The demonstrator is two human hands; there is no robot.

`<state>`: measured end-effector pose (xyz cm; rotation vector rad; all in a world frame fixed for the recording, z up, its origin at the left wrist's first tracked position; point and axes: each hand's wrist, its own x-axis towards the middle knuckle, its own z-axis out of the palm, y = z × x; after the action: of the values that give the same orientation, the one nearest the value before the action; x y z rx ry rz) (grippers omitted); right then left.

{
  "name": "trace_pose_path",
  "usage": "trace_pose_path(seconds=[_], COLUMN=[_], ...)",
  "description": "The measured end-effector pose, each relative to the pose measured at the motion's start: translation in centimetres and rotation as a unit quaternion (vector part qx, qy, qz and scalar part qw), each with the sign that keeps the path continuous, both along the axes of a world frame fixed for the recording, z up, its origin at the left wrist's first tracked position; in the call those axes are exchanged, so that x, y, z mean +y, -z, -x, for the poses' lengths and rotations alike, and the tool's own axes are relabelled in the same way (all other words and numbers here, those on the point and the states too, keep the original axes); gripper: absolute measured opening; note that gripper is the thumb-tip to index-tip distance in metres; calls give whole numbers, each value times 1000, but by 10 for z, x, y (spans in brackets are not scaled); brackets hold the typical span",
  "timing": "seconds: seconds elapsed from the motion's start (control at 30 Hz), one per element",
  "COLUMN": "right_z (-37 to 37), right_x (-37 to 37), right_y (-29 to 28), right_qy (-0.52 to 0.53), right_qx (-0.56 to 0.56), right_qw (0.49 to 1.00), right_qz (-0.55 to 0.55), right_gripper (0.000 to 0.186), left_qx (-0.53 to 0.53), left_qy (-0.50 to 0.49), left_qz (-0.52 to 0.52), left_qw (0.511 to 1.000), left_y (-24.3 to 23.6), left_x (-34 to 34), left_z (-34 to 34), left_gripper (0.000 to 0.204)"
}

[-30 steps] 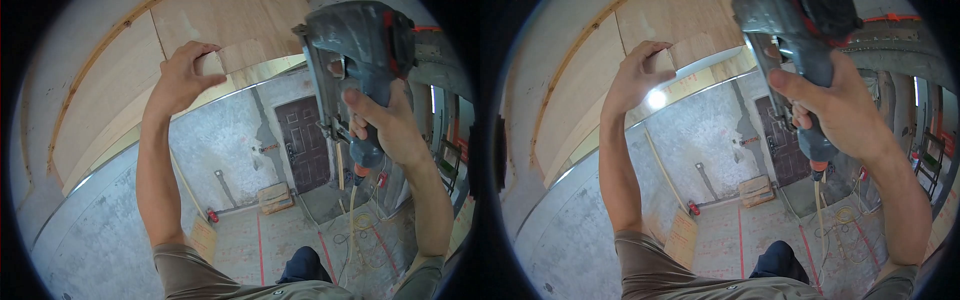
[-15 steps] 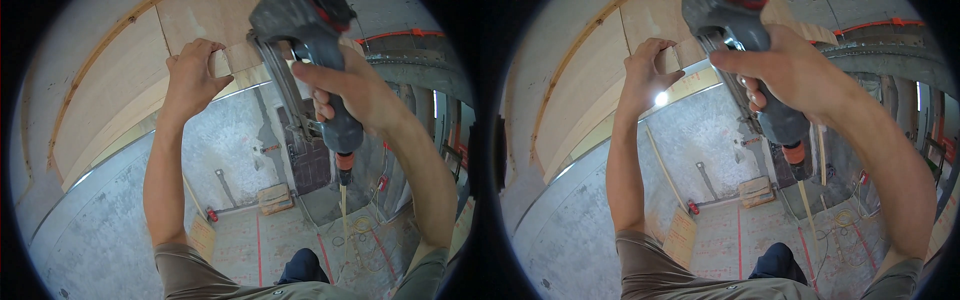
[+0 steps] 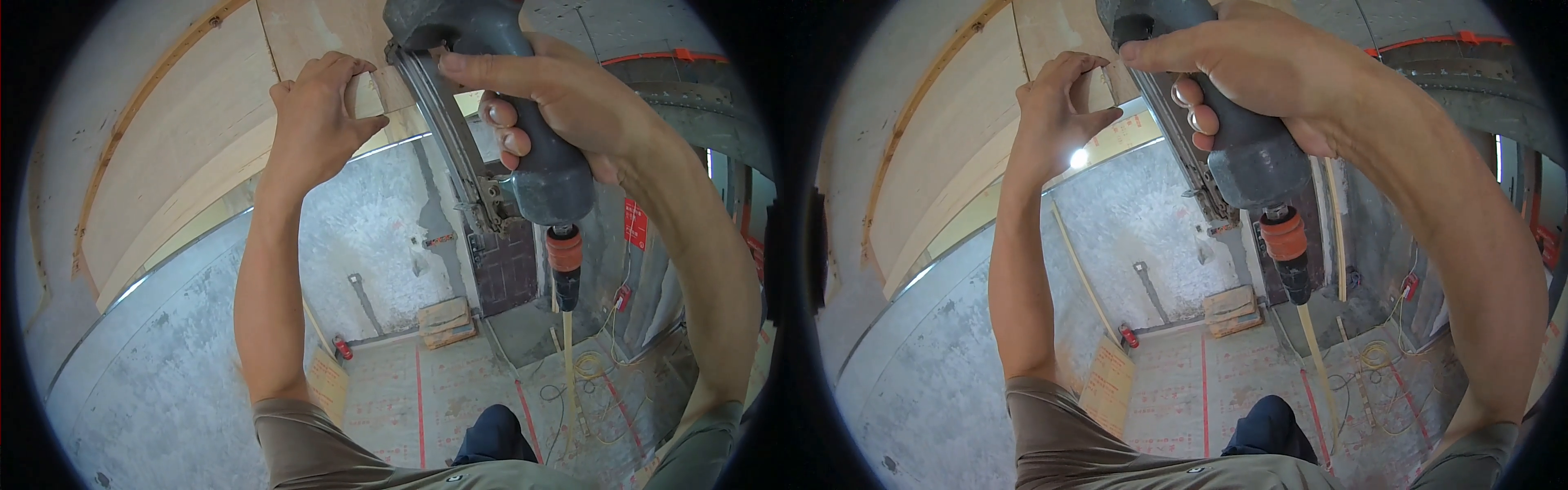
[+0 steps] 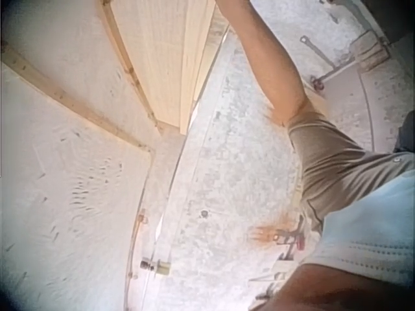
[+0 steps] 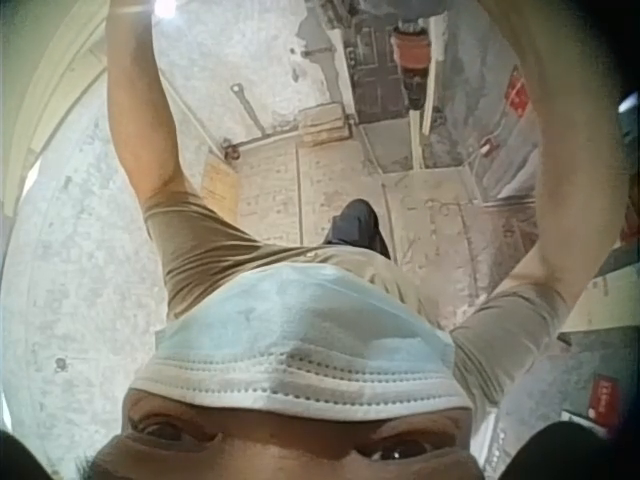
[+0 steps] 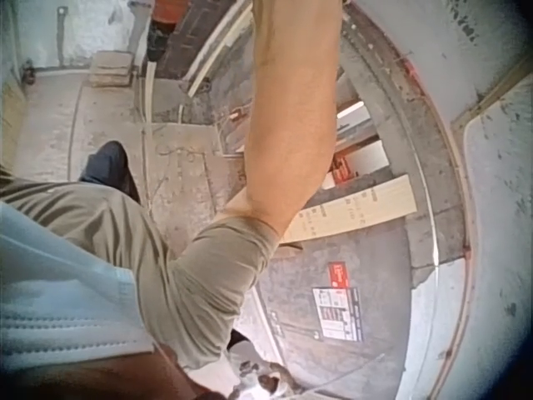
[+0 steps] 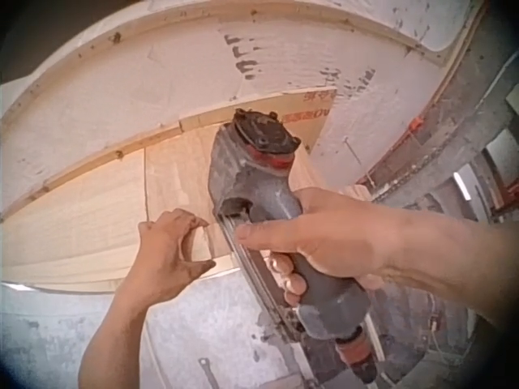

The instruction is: Installing wooden panels on a ceiling using a pneumatic nail gun after preparing materials.

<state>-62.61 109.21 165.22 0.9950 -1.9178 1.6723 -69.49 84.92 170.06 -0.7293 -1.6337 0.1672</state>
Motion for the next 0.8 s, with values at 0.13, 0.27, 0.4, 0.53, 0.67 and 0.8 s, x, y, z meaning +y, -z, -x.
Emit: trace_pose_path(seconds=[0.13,0.27,0.4,0.53,0.67,0.8], right_z=[2,-8,-4,-5,-6,-7], right_x=[2,2,9,10,4,-2], right_y=[0,8,15,14,16,17], right_qy=[21,76,25,43,73,73], right_qx=[48,31,59,87,111,79], right_qw=[999,997,997,994,988,993], right_qz=[-10,1,-35,-58,-73,-58], right_gripper=[32,34,39,43,42,41], left_qx=[-11,10,30,36,47,54], left_qy=[5,12,11,21,26,26], left_qz=[-9,-6,3,-3,8,18], left_qw=[1000,1000,999,999,999,998], left_y=[4,5,4,6,6,5], left_x=[2,3,0,2,3,-2], left_z=[0,1,3,4,4,4], left_gripper=[52,51,50,49,48,48])
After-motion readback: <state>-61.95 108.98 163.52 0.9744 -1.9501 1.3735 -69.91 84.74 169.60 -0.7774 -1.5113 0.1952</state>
